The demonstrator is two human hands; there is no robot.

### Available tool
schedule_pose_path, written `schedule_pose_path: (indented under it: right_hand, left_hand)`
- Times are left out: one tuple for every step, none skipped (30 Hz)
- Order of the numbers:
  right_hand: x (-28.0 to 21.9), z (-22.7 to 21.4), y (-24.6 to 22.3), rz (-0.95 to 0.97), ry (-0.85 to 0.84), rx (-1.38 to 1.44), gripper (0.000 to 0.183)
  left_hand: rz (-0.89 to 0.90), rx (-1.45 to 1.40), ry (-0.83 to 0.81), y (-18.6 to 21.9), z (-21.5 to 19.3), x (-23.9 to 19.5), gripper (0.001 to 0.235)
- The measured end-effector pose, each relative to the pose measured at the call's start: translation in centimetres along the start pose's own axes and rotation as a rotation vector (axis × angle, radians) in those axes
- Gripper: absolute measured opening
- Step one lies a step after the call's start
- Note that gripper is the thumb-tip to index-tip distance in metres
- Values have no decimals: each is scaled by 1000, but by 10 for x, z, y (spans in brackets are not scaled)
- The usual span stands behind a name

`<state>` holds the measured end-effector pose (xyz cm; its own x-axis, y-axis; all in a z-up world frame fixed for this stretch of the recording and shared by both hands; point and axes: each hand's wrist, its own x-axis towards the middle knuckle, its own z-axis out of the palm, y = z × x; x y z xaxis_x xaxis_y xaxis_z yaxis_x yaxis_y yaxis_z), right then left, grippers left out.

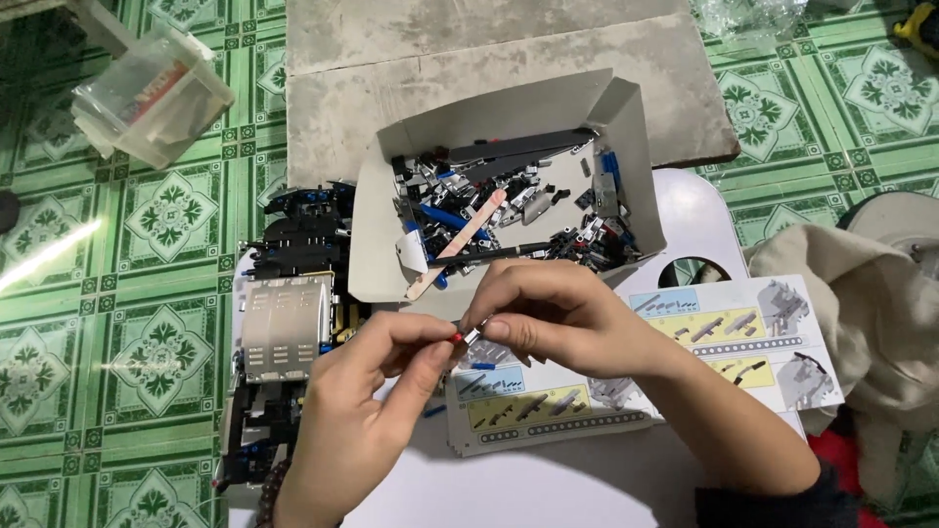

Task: The person assembles a Lego Technic model by selecting small parts from a box and attaching them to a partially built chassis. They consult an instruction manual, pick pieces, and connect them to the structure.

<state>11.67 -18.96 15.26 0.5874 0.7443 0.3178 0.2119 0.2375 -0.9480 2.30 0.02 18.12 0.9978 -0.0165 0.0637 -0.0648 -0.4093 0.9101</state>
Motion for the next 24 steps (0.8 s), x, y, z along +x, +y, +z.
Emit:
schedule_pose_path:
  right_hand:
    - [0, 0, 0, -30, 16, -42, 16]
    - [0, 1, 0, -32, 17, -43, 16]
    - [0, 1, 0, -38, 28, -14, 16]
    - [-2, 1, 0, -40, 44, 15, 15]
    - [-2, 1, 1, -39, 48, 13, 15]
    - [-2, 1, 1, -49, 52, 21, 14]
    - [-2, 1, 2, -58, 56, 29, 13]
    - [-3, 0, 3, -52, 53, 28, 13]
    - [-3, 0, 5, -65, 76, 0, 13]
    - [-3, 0, 6, -75, 90, -28, 13]
    - [-4, 0, 5, -64, 80, -28, 13]
    - [-4, 0, 5, -61, 88, -37, 13]
    - [-5, 0, 4, -58, 95, -46, 14]
    - [-4, 0, 5, -55, 88, -46, 14]
    - [-4, 0, 5, -65, 85, -68, 13]
    - [-4, 0, 5, -75, 83, -90, 12]
    - [-4, 0, 4, -71, 77, -89, 12]
    - [-3, -1, 4, -102, 67, -144, 12]
    - [-2, -1, 3, -133, 57, -199, 12]
    - [-2, 0, 2, -131, 52, -198, 12]
    - [-2, 0, 1, -163, 47, -249, 10]
    - [-2, 1, 0, -194, 42, -300, 8]
    - [-2, 2, -1, -192, 37, -298, 8]
    - [-2, 4, -1, -226, 52, -353, 7]
  left_hand:
    - [40, 21, 53, 2, 1, 0, 13]
    - [42, 23, 52, 3, 0, 1, 13]
    - [74, 62, 56, 4, 1, 1, 13]
    - [106, 99, 56, 5, 2, 2, 14]
    - [107, 97, 52, 6, 2, 2, 14]
    - [70, 92, 72, 7, 3, 1, 15]
    - [33, 86, 91, 7, 4, 1, 18]
    - [29, 80, 92, 7, 4, 0, 18]
    - [3, 51, 74, 6, 4, -1, 26]
    - [-28, 18, 61, 6, 5, -3, 35]
    - [-36, 8, 69, 7, 5, -4, 35]
    - [-48, 24, 41, 8, 4, -3, 37]
    - [-60, 41, 13, 10, 3, -3, 38]
    - [-64, 37, 19, 10, 3, -2, 38]
    - [-79, 45, 7, 9, 2, -2, 41]
    - [-94, 53, -7, 9, 2, -2, 44]
    - [-98, 49, -3, 9, 2, -1, 44]
    - [-57, 64, -5, 9, 2, -1, 43]
    - [-16, 79, -7, 9, 2, 0, 43]
    - [-18, 77, -4, 7, 1, 0, 43]
    - [-17, 64, -28, 6, 1, 1, 43]
    - [-16, 51, -53, 5, 1, 1, 44]
    - [-19, 48, -49, 6, 1, 2, 44]
    - [-67, 43, -57, 7, 0, 3, 44]
